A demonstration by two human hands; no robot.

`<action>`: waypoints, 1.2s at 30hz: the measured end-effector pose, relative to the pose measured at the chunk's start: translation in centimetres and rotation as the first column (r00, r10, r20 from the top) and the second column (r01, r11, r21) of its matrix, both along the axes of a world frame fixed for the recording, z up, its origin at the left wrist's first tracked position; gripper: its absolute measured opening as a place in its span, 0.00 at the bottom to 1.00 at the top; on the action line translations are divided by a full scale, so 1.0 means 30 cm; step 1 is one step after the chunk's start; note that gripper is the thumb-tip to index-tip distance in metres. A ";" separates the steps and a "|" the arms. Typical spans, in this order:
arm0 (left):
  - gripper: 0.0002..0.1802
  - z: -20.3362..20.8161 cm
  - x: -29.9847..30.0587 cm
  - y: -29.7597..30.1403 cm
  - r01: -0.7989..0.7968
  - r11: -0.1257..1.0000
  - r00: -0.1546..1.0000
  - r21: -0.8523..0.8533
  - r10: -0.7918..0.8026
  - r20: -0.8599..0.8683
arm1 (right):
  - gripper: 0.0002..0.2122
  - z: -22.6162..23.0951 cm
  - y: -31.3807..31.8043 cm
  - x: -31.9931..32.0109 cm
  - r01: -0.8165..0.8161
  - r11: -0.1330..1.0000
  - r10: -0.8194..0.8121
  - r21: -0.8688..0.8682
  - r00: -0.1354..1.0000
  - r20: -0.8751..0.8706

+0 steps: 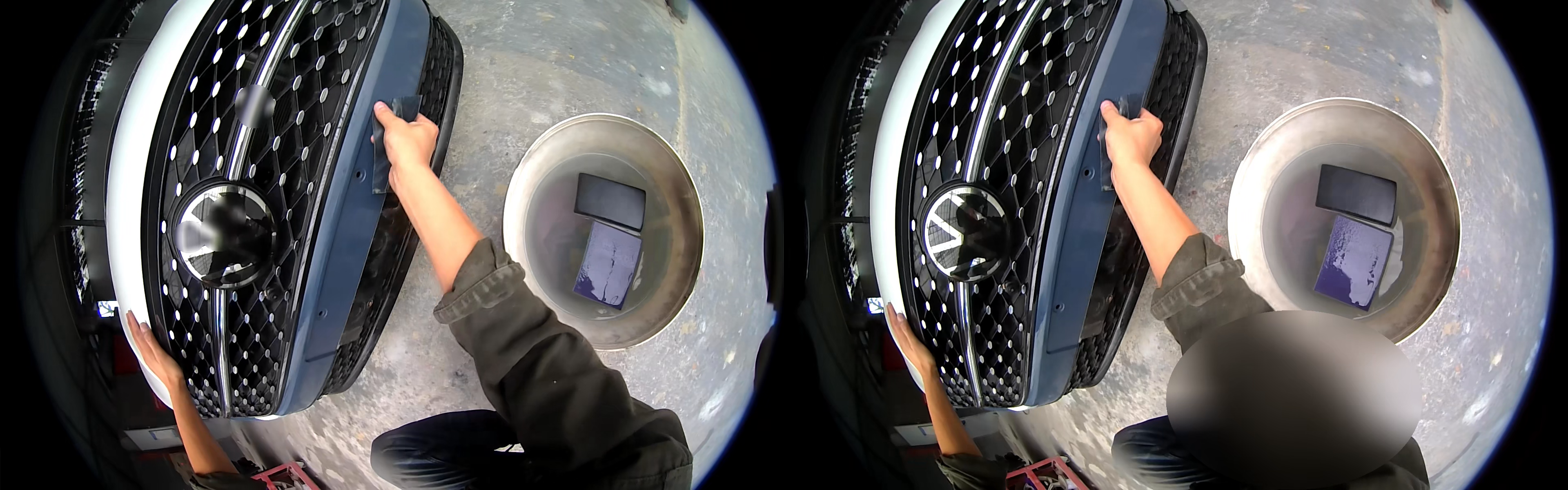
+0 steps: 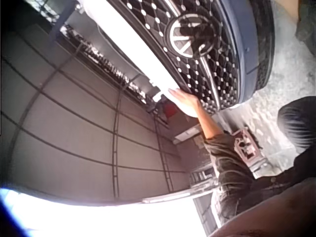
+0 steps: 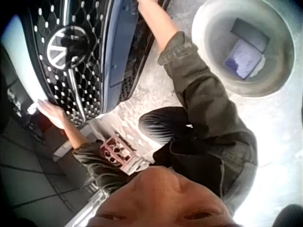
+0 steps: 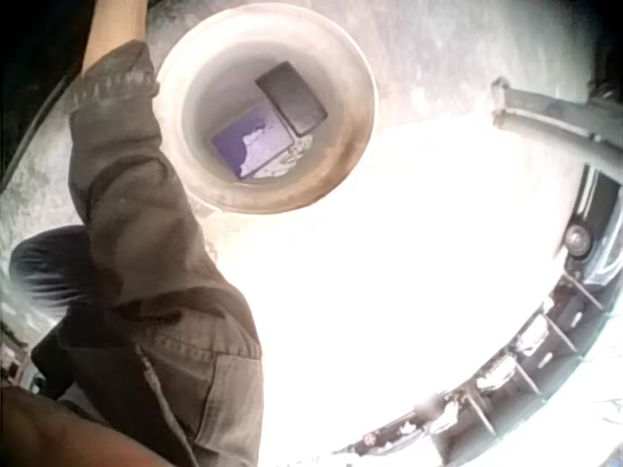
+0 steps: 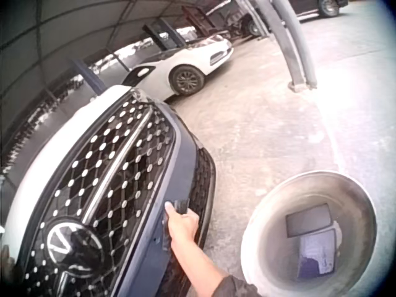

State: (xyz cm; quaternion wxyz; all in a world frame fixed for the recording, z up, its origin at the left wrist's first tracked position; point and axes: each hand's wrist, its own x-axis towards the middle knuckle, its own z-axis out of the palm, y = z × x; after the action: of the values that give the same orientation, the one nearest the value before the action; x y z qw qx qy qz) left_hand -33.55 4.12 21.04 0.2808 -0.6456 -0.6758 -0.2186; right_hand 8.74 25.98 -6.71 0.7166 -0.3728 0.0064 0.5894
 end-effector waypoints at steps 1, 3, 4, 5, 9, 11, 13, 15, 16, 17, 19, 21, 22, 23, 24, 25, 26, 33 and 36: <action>0.33 -0.002 -0.003 0.005 0.010 1.000 1.000 -0.001 -0.010 0.002 | 0.10 0.008 -0.005 0.007 -0.005 1.000 0.005 -0.017 1.000 -0.003; 0.33 -0.001 0.002 0.009 0.007 1.000 1.000 -0.004 -0.007 0.001 | 0.09 0.012 -0.031 0.015 -0.035 0.999 0.035 0.015 0.998 -0.050; 0.33 0.000 0.002 0.011 -0.006 1.000 1.000 -0.008 0.005 -0.003 | 0.09 0.011 -0.057 0.009 -0.055 0.998 0.057 0.027 0.996 -0.062; 0.33 0.001 0.005 0.015 -0.016 1.000 1.000 -0.015 0.016 -0.007 | 0.08 0.003 -0.085 -0.006 -0.073 0.997 0.076 0.038 0.994 -0.074; 0.33 0.012 0.024 0.002 -0.030 0.999 1.000 -0.012 0.030 0.005 | 0.10 -0.013 -0.286 -0.165 -0.177 0.984 0.177 0.038 0.984 -0.017; 0.34 0.021 0.024 -0.003 -0.036 0.999 0.999 -0.003 0.036 0.019 | 0.11 -0.023 -0.371 -0.251 -0.154 0.985 0.160 0.082 0.985 -0.072; 0.34 0.005 0.014 -0.009 -0.039 0.999 0.998 0.003 0.039 0.057 | 0.11 -0.033 -0.445 -0.315 -0.198 0.978 0.195 0.062 0.979 0.056; 0.34 -0.003 0.004 0.005 -0.030 1.000 0.999 0.003 0.030 0.035 | 0.12 -0.028 -0.522 -0.362 -0.201 0.977 0.204 0.076 0.978 -0.035; 0.34 -0.005 0.012 0.017 -0.033 0.999 0.998 0.006 0.032 0.052 | 0.13 -0.031 -0.558 -0.390 -0.190 0.978 0.192 0.083 0.981 -0.023; 0.33 0.004 0.013 0.014 -0.043 0.999 0.997 0.013 0.042 0.063 | 0.13 -0.033 -0.595 -0.432 -0.185 0.978 0.187 0.094 0.982 -0.017; 0.33 0.001 0.024 0.013 -0.035 0.999 0.997 0.014 0.034 0.074 | 0.15 -0.049 -0.665 -0.508 -0.205 0.972 0.201 0.116 0.979 0.043; 0.34 0.008 0.061 0.006 -0.074 0.997 0.995 0.022 0.072 0.076 | 0.15 -0.079 -0.753 -0.573 -0.267 0.956 0.252 0.125 0.960 0.126; 0.34 0.009 0.068 0.012 -0.072 0.997 0.994 0.025 0.070 0.083 | 0.16 -0.098 -0.787 -0.604 -0.271 0.950 0.231 0.155 0.944 0.237; 0.34 0.005 0.069 0.010 -0.076 0.997 0.993 0.027 0.073 0.092 | 0.16 -0.105 -0.818 -0.635 -0.314 0.935 0.281 0.163 0.939 0.200; 0.34 -0.001 0.076 0.014 -0.060 0.998 0.993 0.032 0.057 0.101 | 0.15 -0.119 -0.845 -0.654 -0.305 0.932 0.239 0.195 0.923 0.302; 0.35 -0.012 0.097 0.020 -0.057 0.998 0.992 0.039 0.052 0.111 | 0.15 -0.117 -0.859 -0.659 -0.295 0.927 0.188 0.229 0.898 0.398; 0.35 -0.012 0.106 0.011 -0.066 0.997 0.991 0.041 0.061 0.117 | 0.14 -0.108 -0.881 -0.671 -0.318 0.921 0.218 0.223 0.898 0.381; 0.36 -0.020 0.133 0.016 -0.063 0.996 0.990 0.066 0.054 0.128 | 0.10 -0.125 -0.948 -0.697 -0.400 0.831 0.080 0.387 0.773 0.629; 0.35 -0.015 0.115 0.011 -0.038 0.997 0.995 0.071 0.032 0.090 | 0.08 -0.167 -0.880 -0.657 -0.472 0.707 -0.205 0.526 0.576 0.792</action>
State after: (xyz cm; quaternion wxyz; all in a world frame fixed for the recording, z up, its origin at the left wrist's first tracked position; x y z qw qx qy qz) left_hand -30.10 4.45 20.60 0.2774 -0.6126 -0.6905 -0.2665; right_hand -10.96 -0.42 -11.70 0.6702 -0.3002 -0.5707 0.3676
